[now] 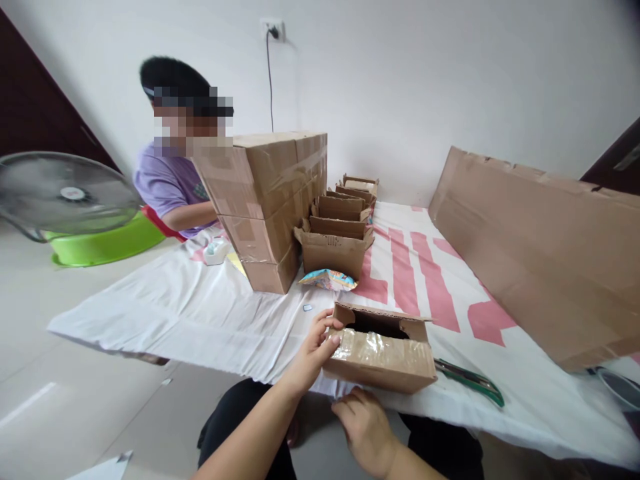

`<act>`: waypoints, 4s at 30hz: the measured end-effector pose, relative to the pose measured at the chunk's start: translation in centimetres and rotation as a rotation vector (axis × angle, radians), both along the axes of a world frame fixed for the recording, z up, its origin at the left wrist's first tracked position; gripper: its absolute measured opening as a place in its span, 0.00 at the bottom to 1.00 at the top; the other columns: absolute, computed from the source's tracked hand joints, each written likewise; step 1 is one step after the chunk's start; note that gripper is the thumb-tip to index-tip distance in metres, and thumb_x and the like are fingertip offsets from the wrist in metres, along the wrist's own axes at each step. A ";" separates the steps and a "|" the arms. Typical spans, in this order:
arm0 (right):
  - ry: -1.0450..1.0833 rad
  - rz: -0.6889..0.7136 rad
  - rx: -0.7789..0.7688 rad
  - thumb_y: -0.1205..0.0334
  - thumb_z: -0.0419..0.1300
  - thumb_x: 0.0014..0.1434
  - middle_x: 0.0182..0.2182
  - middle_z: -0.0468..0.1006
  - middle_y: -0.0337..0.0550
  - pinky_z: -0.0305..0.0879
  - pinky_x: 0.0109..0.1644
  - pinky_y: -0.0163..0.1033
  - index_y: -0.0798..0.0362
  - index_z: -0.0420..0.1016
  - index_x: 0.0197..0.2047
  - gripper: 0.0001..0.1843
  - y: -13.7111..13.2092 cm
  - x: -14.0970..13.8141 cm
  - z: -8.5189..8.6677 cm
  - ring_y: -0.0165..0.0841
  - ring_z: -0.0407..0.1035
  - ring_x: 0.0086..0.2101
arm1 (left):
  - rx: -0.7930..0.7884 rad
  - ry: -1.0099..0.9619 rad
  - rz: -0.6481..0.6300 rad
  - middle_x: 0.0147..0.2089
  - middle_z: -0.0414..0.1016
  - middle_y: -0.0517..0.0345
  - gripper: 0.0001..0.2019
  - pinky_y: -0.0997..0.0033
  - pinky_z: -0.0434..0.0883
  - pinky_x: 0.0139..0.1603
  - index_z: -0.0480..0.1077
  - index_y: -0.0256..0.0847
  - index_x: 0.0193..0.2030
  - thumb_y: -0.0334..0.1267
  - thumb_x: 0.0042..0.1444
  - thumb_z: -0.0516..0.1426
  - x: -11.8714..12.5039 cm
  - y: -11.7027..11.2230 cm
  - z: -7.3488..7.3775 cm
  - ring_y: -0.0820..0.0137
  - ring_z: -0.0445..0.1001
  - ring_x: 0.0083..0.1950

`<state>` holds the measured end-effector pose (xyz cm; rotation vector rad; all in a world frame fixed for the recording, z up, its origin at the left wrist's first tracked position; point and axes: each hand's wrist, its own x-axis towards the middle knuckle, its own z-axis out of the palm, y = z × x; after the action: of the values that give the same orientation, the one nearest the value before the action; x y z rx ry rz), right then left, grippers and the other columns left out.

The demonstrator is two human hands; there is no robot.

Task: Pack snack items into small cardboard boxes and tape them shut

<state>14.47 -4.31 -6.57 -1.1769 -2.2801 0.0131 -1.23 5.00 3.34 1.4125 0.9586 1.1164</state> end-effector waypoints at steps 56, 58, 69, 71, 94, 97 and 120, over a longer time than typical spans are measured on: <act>0.081 -0.232 0.297 0.66 0.58 0.61 0.44 0.75 0.49 0.66 0.51 0.51 0.52 0.70 0.53 0.16 0.6 6.2 12.5 0.41 0.68 0.46 | 0.251 0.174 0.046 0.64 0.58 0.45 0.16 0.48 0.52 0.68 0.71 0.44 0.44 0.53 0.58 0.56 -0.3 -0.1 0.8 0.52 0.56 0.68; 0.023 -0.242 0.276 0.64 0.57 0.62 0.48 0.74 0.50 0.64 0.53 0.53 0.52 0.68 0.56 0.19 1.1 6.4 12.9 0.43 0.67 0.49 | 0.262 0.138 0.045 0.65 0.57 0.45 0.17 0.47 0.51 0.68 0.70 0.44 0.45 0.54 0.58 0.56 -0.3 -0.3 0.7 0.51 0.55 0.69; -0.089 -0.306 0.309 0.60 0.56 0.63 0.52 0.75 0.48 0.59 0.56 0.53 0.50 0.70 0.57 0.19 2.5 5.3 13.6 0.45 0.65 0.53 | 0.297 0.056 -0.006 0.63 0.61 0.45 0.14 0.51 0.52 0.67 0.67 0.43 0.48 0.49 0.61 0.56 0.1 -0.4 -0.2 0.54 0.57 0.68; -0.043 -0.288 0.317 0.63 0.56 0.63 0.50 0.76 0.47 0.61 0.54 0.52 0.49 0.73 0.53 0.15 2.4 5.2 13.6 0.44 0.66 0.52 | 0.305 0.062 -0.011 0.63 0.61 0.45 0.14 0.50 0.53 0.67 0.67 0.43 0.48 0.49 0.61 0.55 0.0 -0.4 -0.5 0.54 0.57 0.68; 0.025 -0.076 0.178 0.67 0.56 0.62 0.23 0.75 0.37 0.63 0.29 0.37 0.50 0.71 0.36 0.04 -2.1 7.3 16.2 0.31 0.69 0.24 | 0.823 0.272 -0.147 0.34 0.72 0.53 0.13 0.59 0.67 0.42 0.68 0.43 0.40 0.41 0.68 0.45 -1.9 -5.1 2.2 0.63 0.69 0.40; 0.016 -0.146 0.179 0.66 0.56 0.63 0.32 0.78 0.42 0.67 0.38 0.39 0.52 0.71 0.41 0.05 -1.1 7.7 15.5 0.33 0.72 0.32 | 0.865 0.381 -0.019 0.32 0.72 0.55 0.06 0.64 0.66 0.38 0.67 0.42 0.38 0.29 0.62 0.51 -1.0 -5.3 3.0 0.66 0.68 0.36; -0.205 -0.493 0.122 0.44 0.56 0.61 0.54 0.74 0.53 0.62 0.56 0.58 0.50 0.65 0.61 0.29 1.5 12.7 12.6 0.47 0.71 0.51 | 0.650 0.979 0.130 0.57 0.71 0.43 0.35 0.40 0.56 0.65 0.64 0.42 0.60 0.56 0.48 0.64 -1.3 -3.9 2.9 0.49 0.69 0.59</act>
<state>27.13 -2.84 6.06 -1.7028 -2.0583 -0.4444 -2.48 1.13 6.27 2.5758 1.4318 0.8267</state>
